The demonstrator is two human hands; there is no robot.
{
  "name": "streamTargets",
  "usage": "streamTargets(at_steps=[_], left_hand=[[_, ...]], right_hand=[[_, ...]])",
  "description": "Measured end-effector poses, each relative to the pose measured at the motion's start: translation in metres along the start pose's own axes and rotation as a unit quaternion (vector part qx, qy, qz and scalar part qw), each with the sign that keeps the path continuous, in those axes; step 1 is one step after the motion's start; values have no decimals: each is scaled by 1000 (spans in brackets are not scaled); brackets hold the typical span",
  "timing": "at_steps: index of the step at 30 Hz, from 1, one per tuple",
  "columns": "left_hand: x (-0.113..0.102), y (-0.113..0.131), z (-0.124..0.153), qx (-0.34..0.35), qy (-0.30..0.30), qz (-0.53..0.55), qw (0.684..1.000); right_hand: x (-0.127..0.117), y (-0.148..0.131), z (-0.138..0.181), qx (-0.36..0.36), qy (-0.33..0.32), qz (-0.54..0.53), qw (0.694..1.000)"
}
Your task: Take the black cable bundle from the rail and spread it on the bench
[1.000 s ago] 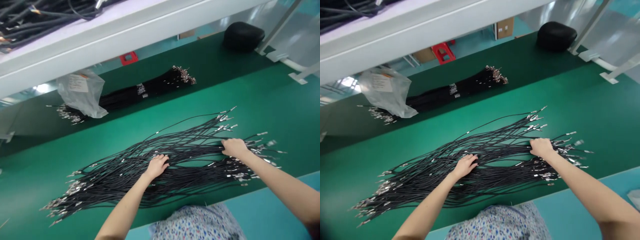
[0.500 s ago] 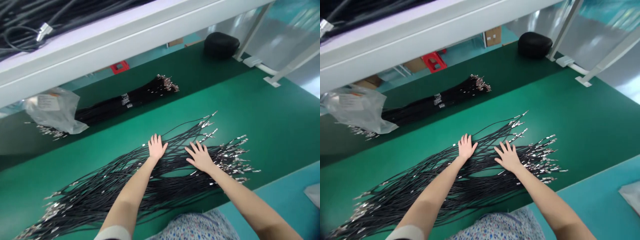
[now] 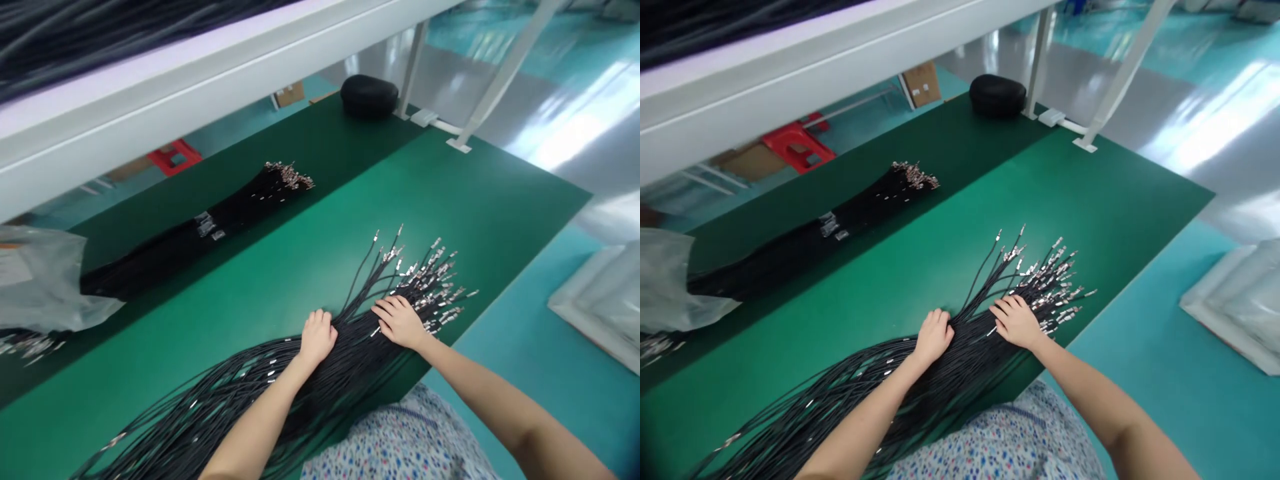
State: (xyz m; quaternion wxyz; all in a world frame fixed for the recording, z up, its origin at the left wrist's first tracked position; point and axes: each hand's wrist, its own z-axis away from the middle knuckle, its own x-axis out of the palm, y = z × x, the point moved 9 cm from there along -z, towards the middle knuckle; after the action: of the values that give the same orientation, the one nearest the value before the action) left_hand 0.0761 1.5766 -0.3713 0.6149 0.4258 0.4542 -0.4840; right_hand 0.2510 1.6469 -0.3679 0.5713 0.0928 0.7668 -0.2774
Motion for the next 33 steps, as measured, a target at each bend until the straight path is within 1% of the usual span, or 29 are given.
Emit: streamTargets(at_steps=[2, 3, 6, 7, 9, 11, 12, 14, 16, 18, 19, 20, 21, 22, 23, 24, 26, 28, 29, 30, 31, 32, 33], left_hand=[[-8, 19, -24, 24, 17, 58, 998], [-9, 29, -37, 22, 19, 80, 996], [-8, 57, -72, -22, 22, 95, 995], [-4, 65, -81, -36, 14, 97, 995], [7, 78, -93, -45, -25, 105, 993], [17, 87, -100, -25, -69, 123, 990], [18, 88, -101, -13, -81, 141, 987], [9, 82, -101, -1, -81, 206, 975], [-10, 69, -97, -12, -67, 295, 953], [-36, 59, -87, -25, -60, 394, 917], [-47, 57, -80, -33, -70, 468, 880], [-55, 61, -72, -30, -97, 533, 840], [-62, 67, -64, -28, -129, 581, 803], [-68, 73, -56, -28, -149, 610, 778], [-72, 78, -49, -28, -160, 622, 766], [-73, 81, -44, -34, -159, 617, 770], [-72, 82, -37, -52, -136, 586, 797], [-66, 79, -32, -75, -113, 556, 820], [-63, 77, -30, -85, -102, 548, 826], [-60, 75, -29, -92, -95, 545, 828], [-58, 73, -27, -97, -91, 547, 827], [-56, 72, -27, -100, -88, 547, 826], [-55, 71, -27, -100, -85, 550, 825]], right_hand=[[-1, 1, -3, 9, 4, -1, 1000], [-3, 0, -4, 17, 11, -3, 1000], [-13, -4, -6, 40, 52, -31, 997], [-16, -7, -4, 47, 66, -48, 996], [-23, -13, 4, 60, 86, -91, 990], [-29, -18, 19, 68, 96, -137, 984], [-32, -19, 27, 70, 97, -161, 980], [-39, -17, 44, 70, 99, -203, 972], [-44, -10, 56, 70, 93, -245, 963], [-46, 1, 58, 73, 70, -298, 949], [-45, 6, 55, 81, 49, -329, 939], [-43, 12, 49, 94, 25, -371, 924], [-40, 18, 40, 113, -2, -427, 897], [-36, 23, 30, 136, -28, -493, 859], [-32, 26, 18, 161, -52, -566, 807], [-29, 27, 4, 185, -69, -640, 743], [-29, 27, -25, 209, -81, -763, 607], [-40, 23, -55, 178, -71, -852, 487], [-47, 22, -67, 156, -64, -883, 439], [-52, 23, -77, 149, -54, -899, 407], [-55, 25, -83, 161, -40, -906, 389], [-55, 30, -85, 190, -18, -902, 387], [-53, 36, -83, 230, 10, -888, 397]])
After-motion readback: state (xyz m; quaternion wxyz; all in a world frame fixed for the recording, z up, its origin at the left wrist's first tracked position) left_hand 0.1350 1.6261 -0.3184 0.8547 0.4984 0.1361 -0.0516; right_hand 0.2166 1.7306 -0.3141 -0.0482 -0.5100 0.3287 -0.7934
